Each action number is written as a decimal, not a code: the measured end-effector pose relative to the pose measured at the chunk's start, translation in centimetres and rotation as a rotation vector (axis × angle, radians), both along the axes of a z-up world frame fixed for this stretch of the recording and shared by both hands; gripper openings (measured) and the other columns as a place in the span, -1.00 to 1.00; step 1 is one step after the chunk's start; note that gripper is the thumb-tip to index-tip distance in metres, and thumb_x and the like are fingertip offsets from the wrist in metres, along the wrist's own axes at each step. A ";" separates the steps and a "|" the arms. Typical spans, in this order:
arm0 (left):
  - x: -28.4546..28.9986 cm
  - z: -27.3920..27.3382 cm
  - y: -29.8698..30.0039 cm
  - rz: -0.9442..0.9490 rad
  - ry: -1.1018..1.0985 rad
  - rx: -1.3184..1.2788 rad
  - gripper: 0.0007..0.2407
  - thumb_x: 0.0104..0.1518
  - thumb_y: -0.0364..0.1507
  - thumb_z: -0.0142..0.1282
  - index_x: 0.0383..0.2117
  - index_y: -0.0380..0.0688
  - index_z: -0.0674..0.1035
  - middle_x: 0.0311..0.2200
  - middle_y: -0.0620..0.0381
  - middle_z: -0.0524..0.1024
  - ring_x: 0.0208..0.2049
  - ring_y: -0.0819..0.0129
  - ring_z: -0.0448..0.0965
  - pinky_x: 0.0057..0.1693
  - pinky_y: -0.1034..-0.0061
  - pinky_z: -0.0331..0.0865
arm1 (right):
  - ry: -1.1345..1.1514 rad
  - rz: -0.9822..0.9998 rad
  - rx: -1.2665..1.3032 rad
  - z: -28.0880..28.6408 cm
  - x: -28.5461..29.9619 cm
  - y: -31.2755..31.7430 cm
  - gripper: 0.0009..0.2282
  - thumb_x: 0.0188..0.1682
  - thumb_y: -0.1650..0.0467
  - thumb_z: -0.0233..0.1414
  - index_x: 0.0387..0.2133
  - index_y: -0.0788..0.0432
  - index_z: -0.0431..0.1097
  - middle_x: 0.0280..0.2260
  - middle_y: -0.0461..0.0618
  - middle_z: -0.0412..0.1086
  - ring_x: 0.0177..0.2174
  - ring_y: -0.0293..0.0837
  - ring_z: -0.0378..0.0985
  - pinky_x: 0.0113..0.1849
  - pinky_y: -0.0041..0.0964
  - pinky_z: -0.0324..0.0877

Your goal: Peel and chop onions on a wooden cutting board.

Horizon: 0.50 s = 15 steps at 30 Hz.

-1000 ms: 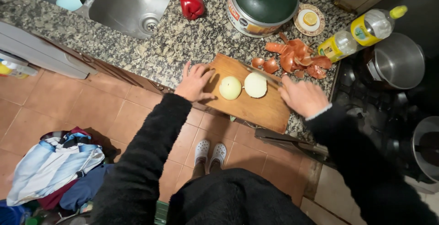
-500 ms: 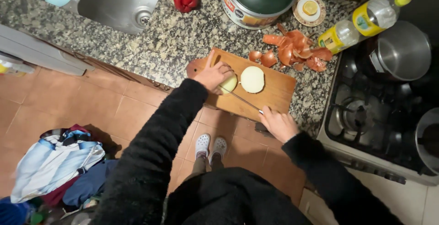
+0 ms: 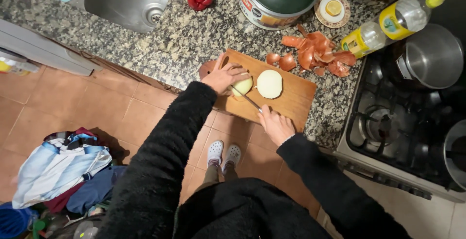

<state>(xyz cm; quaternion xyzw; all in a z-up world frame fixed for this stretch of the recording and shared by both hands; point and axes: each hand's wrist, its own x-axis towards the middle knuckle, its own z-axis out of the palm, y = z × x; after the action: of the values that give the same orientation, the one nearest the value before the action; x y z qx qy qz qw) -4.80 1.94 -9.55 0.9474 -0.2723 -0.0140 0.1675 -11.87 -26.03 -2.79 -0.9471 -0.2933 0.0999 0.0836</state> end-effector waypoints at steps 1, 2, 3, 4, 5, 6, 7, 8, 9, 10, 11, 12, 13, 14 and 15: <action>0.0 -0.1 0.0 0.003 0.000 0.000 -0.12 -0.38 -0.30 0.54 0.29 0.27 0.36 0.28 0.35 0.33 0.31 0.26 0.22 0.41 -0.31 -0.37 | 0.000 0.003 0.000 0.0 0.0 0.2 -0.81 0.15 0.25 -0.11 -0.24 0.12 0.19 -0.48 0.23 0.48 -0.49 0.33 0.55 -0.46 0.26 0.41; 0.0 -0.2 0.0 0.002 -0.013 0.003 -0.12 -0.37 -0.31 0.54 0.29 0.28 0.36 0.27 0.34 0.34 0.32 0.27 0.22 0.42 -0.31 -0.37 | -0.005 -0.010 -0.014 0.0 -0.1 0.3 -0.81 0.16 0.24 -0.11 -0.25 0.11 0.19 -0.49 0.24 0.48 -0.50 0.33 0.55 -0.47 0.25 0.42; 0.0 -0.4 -0.1 0.001 -0.025 0.004 -0.13 -0.37 -0.31 0.54 0.29 0.28 0.37 0.27 0.34 0.36 0.32 0.27 0.23 0.43 -0.30 -0.37 | -0.010 -0.025 -0.029 0.0 -0.2 0.5 -0.81 0.16 0.24 -0.11 -0.26 0.11 0.19 -0.49 0.25 0.48 -0.50 0.32 0.55 -0.48 0.24 0.42; 0.0 -0.3 -0.1 0.001 -0.025 0.003 -0.13 -0.37 -0.31 0.54 0.29 0.28 0.37 0.27 0.34 0.36 0.32 0.27 0.23 0.43 -0.30 -0.37 | -0.010 -0.024 -0.030 0.2 -0.2 0.6 -0.81 0.16 0.24 -0.11 -0.26 0.11 0.19 -0.49 0.25 0.48 -0.50 0.32 0.55 -0.48 0.24 0.42; -0.1 -0.3 -0.1 0.001 -0.028 0.005 -0.13 -0.36 -0.31 0.54 0.29 0.27 0.37 0.26 0.33 0.36 0.33 0.28 0.23 0.43 -0.30 -0.37 | 0.009 -0.034 -0.031 0.4 -0.2 0.9 -0.81 0.16 0.24 -0.12 -0.25 0.11 0.19 -0.51 0.25 0.48 -0.50 0.32 0.56 -0.48 0.24 0.43; -0.1 -0.2 0.0 0.001 -0.032 0.006 -0.13 -0.36 -0.31 0.53 0.29 0.26 0.37 0.26 0.33 0.37 0.33 0.28 0.22 0.43 -0.30 -0.37 | 0.027 -0.044 -0.033 0.6 -0.2 1.2 -0.81 0.16 0.24 -0.12 -0.25 0.12 0.19 -0.52 0.25 0.47 -0.50 0.32 0.56 -0.48 0.24 0.43; 0.0 -0.2 -0.1 0.000 -0.033 0.005 -0.13 -0.36 -0.31 0.53 0.29 0.26 0.37 0.26 0.33 0.37 0.33 0.28 0.22 0.43 -0.30 -0.37 | 0.026 -0.046 -0.034 0.1 -0.2 1.3 -0.81 0.16 0.24 -0.12 -0.25 0.12 0.19 -0.52 0.25 0.47 -0.50 0.32 0.56 -0.48 0.24 0.43; 0.0 -0.1 -0.2 0.000 -0.026 0.006 -0.13 -0.36 -0.32 0.53 0.30 0.26 0.37 0.26 0.32 0.36 0.33 0.27 0.22 0.43 -0.29 -0.37 | 0.018 -0.044 -0.037 -0.4 0.0 1.3 -0.81 0.16 0.24 -0.11 -0.25 0.11 0.19 -0.54 0.25 0.47 -0.51 0.33 0.56 -0.47 0.26 0.42; 0.0 0.0 -0.1 0.002 -0.019 0.008 -0.12 -0.37 -0.32 0.53 0.30 0.26 0.37 0.26 0.32 0.36 0.32 0.26 0.22 0.43 -0.28 -0.37 | 0.011 -0.041 -0.039 -0.9 0.1 1.5 -0.81 0.16 0.25 -0.11 -0.25 0.11 0.19 -0.56 0.26 0.47 -0.51 0.34 0.55 -0.47 0.27 0.41; 0.1 -0.1 -0.2 0.003 -0.020 0.009 -0.12 -0.37 -0.32 0.53 0.30 0.26 0.37 0.26 0.32 0.36 0.32 0.26 0.22 0.43 -0.28 -0.37 | 0.009 -0.041 -0.039 -0.9 0.3 1.6 -0.81 0.16 0.25 -0.11 -0.25 0.11 0.19 -0.56 0.26 0.47 -0.51 0.34 0.55 -0.47 0.27 0.41; 0.1 -0.2 -0.1 0.000 -0.026 0.004 -0.13 -0.37 -0.32 0.53 0.29 0.26 0.38 0.26 0.33 0.37 0.33 0.26 0.22 0.43 -0.30 -0.38 | 0.034 -0.035 -0.022 -0.9 0.4 1.8 -0.81 0.15 0.25 -0.11 -0.25 0.12 0.19 -0.57 0.27 0.47 -0.52 0.35 0.54 -0.47 0.29 0.41; 0.0 -0.2 0.0 -0.002 -0.032 0.000 -0.15 -0.36 -0.32 0.53 0.28 0.26 0.38 0.25 0.33 0.37 0.33 0.27 0.22 0.42 -0.32 -0.38 | 0.059 -0.030 -0.006 -1.0 0.6 2.0 -0.81 0.15 0.25 -0.11 -0.26 0.14 0.18 -0.57 0.27 0.47 -0.52 0.37 0.53 -0.47 0.30 0.40; 0.1 -0.2 -0.1 -0.004 -0.032 -0.001 -0.15 -0.36 -0.32 0.53 0.28 0.26 0.38 0.25 0.33 0.37 0.33 0.27 0.22 0.42 -0.32 -0.38 | 0.059 -0.032 -0.007 -1.6 0.7 2.0 -0.81 0.15 0.25 -0.11 -0.26 0.14 0.18 -0.57 0.27 0.47 -0.52 0.37 0.53 -0.47 0.30 0.40; 0.1 -0.2 -0.2 0.000 -0.029 0.008 -0.14 -0.37 -0.32 0.53 0.28 0.28 0.38 0.25 0.34 0.37 0.33 0.27 0.21 0.42 -0.31 -0.38 | 0.051 -0.029 -0.016 -2.3 0.9 2.0 -0.80 0.16 0.25 -0.11 -0.26 0.14 0.18 -0.57 0.27 0.47 -0.51 0.36 0.54 -0.45 0.31 0.40; 0.1 -0.2 -0.1 0.008 -0.025 0.017 -0.13 -0.38 -0.32 0.53 0.28 0.29 0.38 0.25 0.35 0.37 0.33 0.26 0.21 0.43 -0.30 -0.38 | 0.044 -0.022 -0.025 -2.9 1.1 2.1 -0.80 0.16 0.25 -0.12 -0.27 0.14 0.17 -0.58 0.28 0.46 -0.51 0.36 0.54 -0.44 0.31 0.40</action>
<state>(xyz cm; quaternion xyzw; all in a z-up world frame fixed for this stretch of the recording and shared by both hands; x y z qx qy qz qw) -4.73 1.79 -9.76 0.9500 -0.2706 -0.0036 0.1560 -10.81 -23.88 -5.73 -0.9488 -0.2796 0.1233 0.0794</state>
